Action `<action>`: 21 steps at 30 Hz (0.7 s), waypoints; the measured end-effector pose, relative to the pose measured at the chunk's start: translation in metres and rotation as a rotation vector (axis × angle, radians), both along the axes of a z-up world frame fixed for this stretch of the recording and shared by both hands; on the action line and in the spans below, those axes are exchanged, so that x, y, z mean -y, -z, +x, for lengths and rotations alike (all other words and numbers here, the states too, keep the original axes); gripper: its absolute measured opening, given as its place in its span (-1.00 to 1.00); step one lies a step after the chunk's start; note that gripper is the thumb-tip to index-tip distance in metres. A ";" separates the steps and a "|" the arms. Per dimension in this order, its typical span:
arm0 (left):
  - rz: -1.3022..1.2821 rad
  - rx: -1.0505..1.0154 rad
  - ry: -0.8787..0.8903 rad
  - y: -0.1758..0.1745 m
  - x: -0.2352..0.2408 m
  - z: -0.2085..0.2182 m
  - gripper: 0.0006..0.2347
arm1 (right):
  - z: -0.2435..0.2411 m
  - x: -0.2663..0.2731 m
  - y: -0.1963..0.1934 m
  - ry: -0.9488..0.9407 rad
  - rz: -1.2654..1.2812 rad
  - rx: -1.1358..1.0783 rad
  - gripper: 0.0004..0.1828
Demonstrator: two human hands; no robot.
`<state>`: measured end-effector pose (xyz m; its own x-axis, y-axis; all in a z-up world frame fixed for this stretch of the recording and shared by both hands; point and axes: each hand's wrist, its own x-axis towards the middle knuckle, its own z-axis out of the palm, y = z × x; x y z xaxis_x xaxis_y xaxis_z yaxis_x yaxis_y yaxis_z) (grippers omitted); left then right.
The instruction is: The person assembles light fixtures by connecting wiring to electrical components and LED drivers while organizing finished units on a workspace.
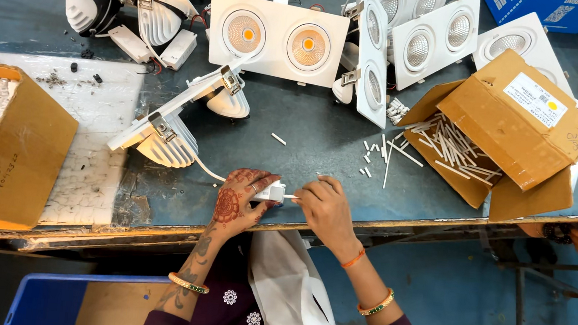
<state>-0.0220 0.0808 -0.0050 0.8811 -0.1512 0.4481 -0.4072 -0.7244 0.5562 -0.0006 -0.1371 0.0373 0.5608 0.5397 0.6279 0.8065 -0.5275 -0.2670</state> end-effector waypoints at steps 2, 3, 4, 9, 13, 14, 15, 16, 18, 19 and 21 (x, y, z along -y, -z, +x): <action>-0.002 0.011 -0.004 0.000 0.000 0.000 -0.56 | 0.002 0.001 0.003 -0.007 -0.035 -0.010 -0.93; -0.008 0.016 -0.009 0.000 0.000 0.000 -0.57 | 0.002 0.001 0.004 -0.012 -0.052 -0.016 -0.94; -0.014 0.020 -0.014 0.000 0.000 0.000 -0.57 | 0.002 0.001 0.006 -0.016 -0.060 -0.040 -0.94; 0.022 0.022 -0.011 0.001 -0.001 -0.001 -0.57 | 0.002 -0.002 0.009 0.029 -0.175 -0.291 -0.90; 0.035 0.043 -0.046 0.006 0.000 0.001 -0.58 | -0.002 0.009 0.000 -0.036 0.101 -0.446 -0.76; 0.032 0.046 -0.068 0.007 0.000 0.001 -0.58 | -0.002 0.012 -0.001 -0.040 0.197 -0.492 -0.67; 0.026 0.054 -0.082 0.008 0.000 0.001 -0.58 | -0.002 0.016 -0.002 -0.045 0.293 -0.538 -0.58; 0.020 0.061 -0.094 0.010 0.001 0.001 -0.59 | -0.001 0.021 -0.001 -0.036 0.344 -0.573 -0.51; 0.023 0.076 -0.116 0.013 0.002 0.002 -0.58 | 0.001 0.031 0.006 -0.015 0.446 -0.644 -0.37; 0.031 0.084 -0.126 0.014 0.001 0.002 -0.58 | 0.003 0.035 0.012 -0.010 0.456 -0.645 -0.43; 0.048 0.082 -0.123 0.016 0.001 0.004 -0.58 | 0.007 0.042 0.028 0.006 0.481 -0.642 -0.53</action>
<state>-0.0184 0.0794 -0.0207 0.8549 -0.0674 0.5144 -0.3564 -0.7969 0.4878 0.0063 -0.1793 0.0091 0.8937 0.2877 0.3442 0.4153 -0.2404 -0.8773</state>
